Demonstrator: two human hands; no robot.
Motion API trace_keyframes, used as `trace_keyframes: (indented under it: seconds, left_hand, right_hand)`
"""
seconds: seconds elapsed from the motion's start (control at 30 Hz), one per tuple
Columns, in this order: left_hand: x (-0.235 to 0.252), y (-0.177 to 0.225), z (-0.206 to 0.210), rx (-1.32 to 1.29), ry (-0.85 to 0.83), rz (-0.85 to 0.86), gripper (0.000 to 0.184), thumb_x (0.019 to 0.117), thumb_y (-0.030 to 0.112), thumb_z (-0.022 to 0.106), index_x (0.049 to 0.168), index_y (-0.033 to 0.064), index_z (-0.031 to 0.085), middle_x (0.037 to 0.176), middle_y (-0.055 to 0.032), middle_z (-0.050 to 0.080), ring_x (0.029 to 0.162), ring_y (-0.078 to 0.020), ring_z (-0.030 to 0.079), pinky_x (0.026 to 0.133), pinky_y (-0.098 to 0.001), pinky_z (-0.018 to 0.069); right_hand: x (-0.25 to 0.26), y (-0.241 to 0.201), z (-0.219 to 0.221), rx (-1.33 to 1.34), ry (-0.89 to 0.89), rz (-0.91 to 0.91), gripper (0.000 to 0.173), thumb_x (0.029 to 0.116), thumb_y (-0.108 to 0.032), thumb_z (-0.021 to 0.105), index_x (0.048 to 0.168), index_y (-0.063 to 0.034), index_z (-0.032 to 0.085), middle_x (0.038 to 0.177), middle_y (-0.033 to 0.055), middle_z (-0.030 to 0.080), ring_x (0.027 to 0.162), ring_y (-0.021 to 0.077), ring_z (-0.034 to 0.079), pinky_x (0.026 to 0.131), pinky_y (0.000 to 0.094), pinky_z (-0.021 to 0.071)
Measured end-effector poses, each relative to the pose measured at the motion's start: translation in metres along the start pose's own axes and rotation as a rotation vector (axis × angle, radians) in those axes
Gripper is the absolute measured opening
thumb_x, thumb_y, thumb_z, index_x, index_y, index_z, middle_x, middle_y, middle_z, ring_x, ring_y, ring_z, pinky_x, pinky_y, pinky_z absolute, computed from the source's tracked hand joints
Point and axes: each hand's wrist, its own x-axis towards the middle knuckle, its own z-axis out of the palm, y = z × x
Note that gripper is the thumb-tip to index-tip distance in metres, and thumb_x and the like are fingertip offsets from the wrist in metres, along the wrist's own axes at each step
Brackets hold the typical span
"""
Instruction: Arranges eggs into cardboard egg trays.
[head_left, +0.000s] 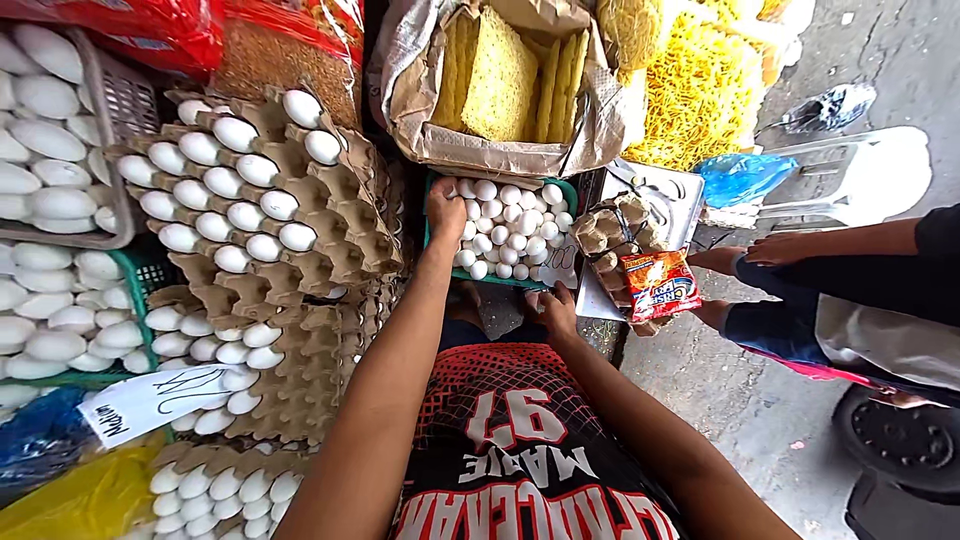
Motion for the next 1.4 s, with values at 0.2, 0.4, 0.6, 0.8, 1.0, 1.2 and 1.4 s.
trace_keyframes:
  seconds: [0.2,0.4,0.6,0.8,1.0,1.2,1.4]
  left_hand:
    - [-0.028,0.006,-0.013,0.027,-0.05,0.024,0.046,0.0926,0.01,0.058,0.138,0.0014,0.054,0.133,-0.0184,0.061,0.116,-0.0277,0.064,0.091,-0.0479,0.0574]
    - [-0.133,-0.016,-0.011,0.019,-0.367,-0.215,0.063,0.096,0.051,0.064,0.136,0.0017,0.057,0.123,-0.0216,0.065,0.106,-0.0347,0.065,0.088,-0.0554,0.0552]
    - [-0.19,-0.001,0.003,-0.355,-0.58,-0.427,0.042,0.0995,0.046,0.063,0.11,0.005,0.065,0.088,-0.0048,0.067,0.072,-0.0122,0.063,0.066,-0.0296,0.0541]
    - [-0.196,0.021,-0.049,-0.233,-0.347,0.13,0.025,0.0972,0.02,0.07,0.106,-0.0028,0.068,0.094,-0.0148,0.073,0.083,-0.0216,0.071,0.08,-0.0446,0.0601]
    - [-0.221,0.034,-0.137,0.057,-0.063,0.314,0.022,0.0941,0.015,0.074,0.096,-0.0063,0.069,0.084,-0.0158,0.069,0.08,-0.0228,0.068,0.079,-0.0434,0.057]
    - [-0.281,-0.047,-0.249,-0.218,0.503,0.249,0.024,0.0994,0.011,0.065,0.119,-0.0028,0.069,0.109,-0.0142,0.073,0.093,-0.0196,0.072,0.083,-0.0386,0.0615]
    - [-0.397,-0.199,-0.338,0.064,1.334,-0.596,0.052,0.0927,0.035,0.07,0.136,0.008,0.062,0.131,-0.0223,0.063,0.119,-0.0382,0.062,0.099,-0.0599,0.0519]
  right_hand:
    - [-0.046,-0.038,-0.033,0.13,-0.089,0.092,0.055,0.1024,-0.025,0.059,0.153,-0.0093,0.043,0.136,0.0194,0.061,0.114,0.0314,0.065,0.089,0.0498,0.0567]
    - [-0.103,-0.06,-0.07,0.194,-0.216,0.065,0.046,0.1018,-0.017,0.05,0.146,-0.0074,0.052,0.137,0.0137,0.062,0.112,0.0262,0.067,0.086,0.044,0.0579]
    - [-0.119,-0.083,-0.089,-0.048,-0.428,-0.15,0.036,0.1013,-0.012,0.046,0.126,-0.0019,0.07,0.127,0.01,0.07,0.112,0.0207,0.068,0.086,0.0374,0.0571]
    - [-0.099,-0.142,-0.066,-0.198,-0.534,-0.467,0.036,0.0987,-0.02,0.065,0.127,-0.0005,0.052,0.112,0.0131,0.069,0.098,0.0238,0.07,0.079,0.0417,0.0615]
    - [-0.12,-0.204,0.048,-0.789,-0.824,-0.902,0.033,0.0929,-0.033,0.074,0.105,-0.0032,0.069,0.084,0.0077,0.069,0.071,0.0165,0.066,0.066,0.043,0.0565]
    - [-0.192,-0.21,0.165,-1.075,-1.033,-1.264,0.041,0.0969,-0.042,0.07,0.1,-0.0011,0.071,0.083,0.0214,0.069,0.077,0.0404,0.068,0.07,0.0693,0.0516]
    - [-0.278,-0.142,0.279,-1.187,-1.267,-1.326,0.034,0.0953,-0.038,0.069,0.104,-0.0048,0.073,0.097,0.0196,0.072,0.095,0.0391,0.07,0.085,0.0678,0.0531]
